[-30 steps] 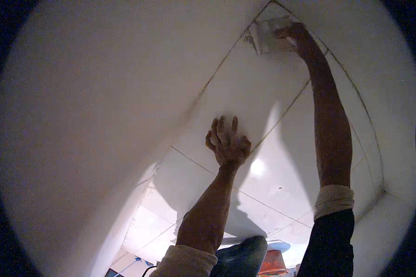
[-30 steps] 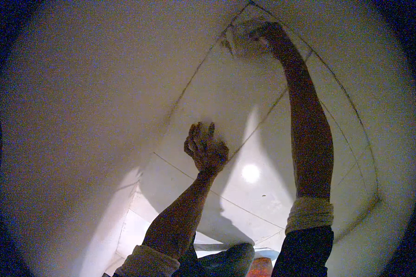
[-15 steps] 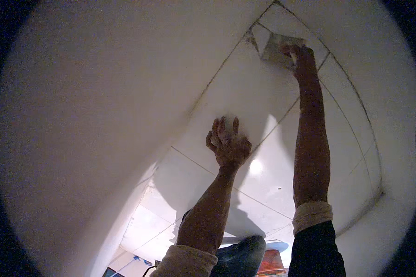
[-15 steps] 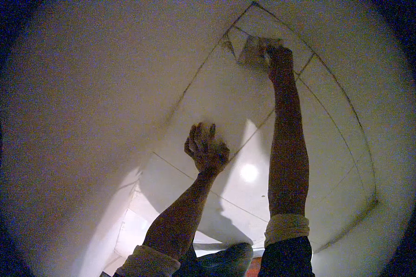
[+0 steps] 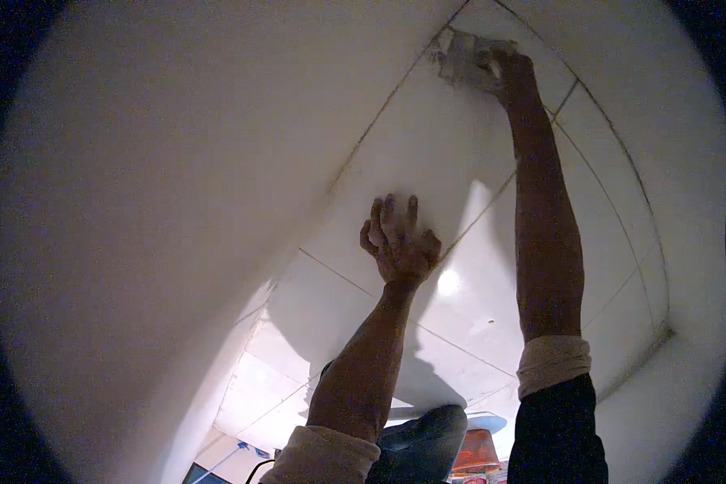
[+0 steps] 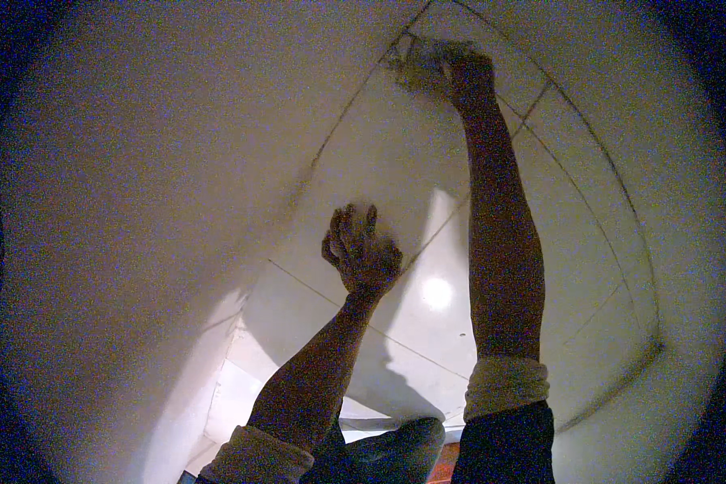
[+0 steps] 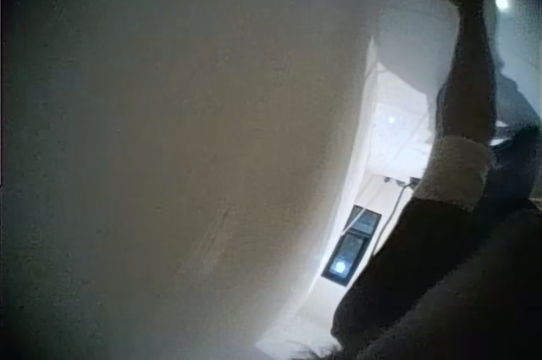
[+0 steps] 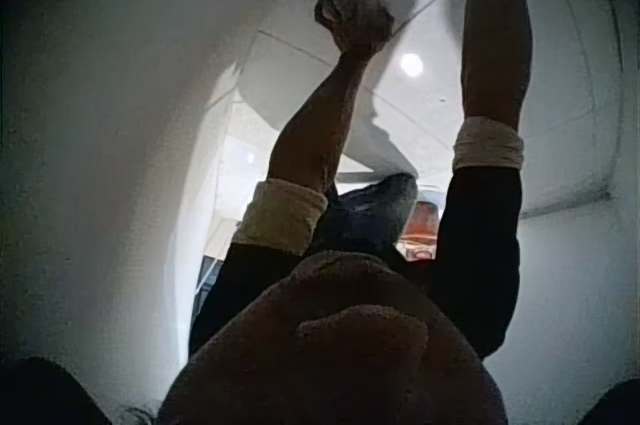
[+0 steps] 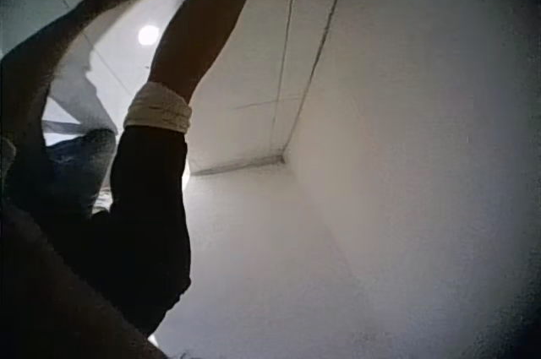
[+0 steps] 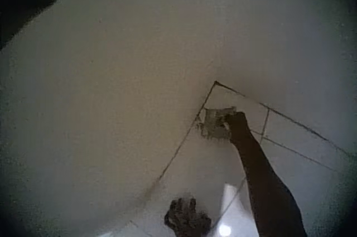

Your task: Applying and smoothing grout/sealant into the joints between floor tiles using a spatula.

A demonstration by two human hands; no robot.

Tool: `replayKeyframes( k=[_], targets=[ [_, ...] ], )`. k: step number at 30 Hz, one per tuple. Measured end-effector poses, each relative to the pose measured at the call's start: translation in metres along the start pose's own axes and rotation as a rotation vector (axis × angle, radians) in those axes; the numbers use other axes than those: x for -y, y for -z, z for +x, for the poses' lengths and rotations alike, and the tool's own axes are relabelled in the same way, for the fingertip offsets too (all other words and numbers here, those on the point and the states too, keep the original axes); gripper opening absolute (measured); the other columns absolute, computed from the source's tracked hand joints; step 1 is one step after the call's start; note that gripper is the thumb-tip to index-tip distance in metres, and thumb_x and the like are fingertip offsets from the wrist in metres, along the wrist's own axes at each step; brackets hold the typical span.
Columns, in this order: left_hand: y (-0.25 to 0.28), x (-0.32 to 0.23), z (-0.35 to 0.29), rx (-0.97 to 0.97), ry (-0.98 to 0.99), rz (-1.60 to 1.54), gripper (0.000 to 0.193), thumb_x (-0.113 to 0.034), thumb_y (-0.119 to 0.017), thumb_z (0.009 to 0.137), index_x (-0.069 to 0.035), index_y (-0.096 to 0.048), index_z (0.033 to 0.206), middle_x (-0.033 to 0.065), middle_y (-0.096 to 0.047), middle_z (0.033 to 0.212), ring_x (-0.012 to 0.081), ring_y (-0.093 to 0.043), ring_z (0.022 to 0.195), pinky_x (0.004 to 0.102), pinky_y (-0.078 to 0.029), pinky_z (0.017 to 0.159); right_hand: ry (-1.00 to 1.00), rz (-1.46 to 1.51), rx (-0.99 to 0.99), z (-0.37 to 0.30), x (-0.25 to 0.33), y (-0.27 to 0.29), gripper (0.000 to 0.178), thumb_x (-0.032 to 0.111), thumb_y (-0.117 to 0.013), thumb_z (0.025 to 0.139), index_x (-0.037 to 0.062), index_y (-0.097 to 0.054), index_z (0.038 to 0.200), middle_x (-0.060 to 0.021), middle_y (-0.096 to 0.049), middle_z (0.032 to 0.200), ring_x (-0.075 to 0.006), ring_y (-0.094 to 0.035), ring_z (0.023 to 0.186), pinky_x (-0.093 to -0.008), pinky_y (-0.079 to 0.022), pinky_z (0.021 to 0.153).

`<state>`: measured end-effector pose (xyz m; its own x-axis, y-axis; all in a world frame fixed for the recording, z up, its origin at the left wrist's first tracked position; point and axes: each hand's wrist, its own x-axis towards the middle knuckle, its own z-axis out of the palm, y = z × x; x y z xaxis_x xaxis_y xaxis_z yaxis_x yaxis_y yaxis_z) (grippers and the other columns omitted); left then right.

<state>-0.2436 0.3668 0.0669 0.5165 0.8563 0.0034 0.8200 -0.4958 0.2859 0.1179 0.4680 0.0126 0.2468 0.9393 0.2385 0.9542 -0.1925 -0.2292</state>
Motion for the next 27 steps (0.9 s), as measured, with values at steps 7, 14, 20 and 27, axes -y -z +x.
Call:
replayKeyframes(
  k=[7,14,20,27],
  targets=[
    [-0.007,0.001,0.001,0.045,0.010,0.048,0.059,-0.039,-0.057,0.082,-0.019,-0.056,0.138,0.0151,-0.038,0.150,0.0354,-0.032,0.142,0.0592,-0.024,0.108,-0.074,-0.146,0.138,0.029,0.010,0.043,0.021,0.019,-0.065,0.085,0.0041,-0.070,0.098,-0.0244,-0.071,0.093,-0.0413,-0.069,0.090,-0.0486,-0.056,0.077],
    [-0.013,0.001,0.003,0.015,0.002,0.050,0.061,-0.042,-0.056,0.083,-0.020,-0.055,0.140,0.0155,-0.036,0.152,0.0349,-0.028,0.144,0.0594,-0.024,0.108,-0.207,-0.361,0.050,0.054,0.076,0.067,0.023,0.018,-0.053,0.090,0.0106,-0.073,0.098,-0.0177,-0.072,0.088,-0.0366,-0.072,0.084,-0.0464,-0.058,0.075],
    [-0.011,0.000,0.006,0.036,-0.004,-0.009,0.063,-0.033,-0.060,0.084,-0.013,-0.051,0.142,0.0169,-0.040,0.151,0.0393,-0.028,0.143,0.0588,-0.023,0.109,-0.214,-0.271,0.112,0.052,0.083,0.057,0.021,0.017,-0.057,0.088,0.0154,-0.074,0.101,-0.0136,-0.073,0.086,-0.0307,-0.073,0.078,-0.0457,-0.059,0.070],
    [-0.016,0.000,0.009,0.075,-0.002,0.040,0.061,-0.039,-0.056,0.083,-0.018,-0.053,0.140,0.0175,-0.037,0.151,0.0374,-0.027,0.144,0.0592,-0.025,0.107,-0.135,-0.349,-0.041,0.056,0.076,0.051,0.025,0.017,-0.059,0.085,0.0189,-0.075,0.104,-0.0119,-0.074,0.088,-0.0303,-0.072,0.077,-0.0464,-0.058,0.066]
  ],
)
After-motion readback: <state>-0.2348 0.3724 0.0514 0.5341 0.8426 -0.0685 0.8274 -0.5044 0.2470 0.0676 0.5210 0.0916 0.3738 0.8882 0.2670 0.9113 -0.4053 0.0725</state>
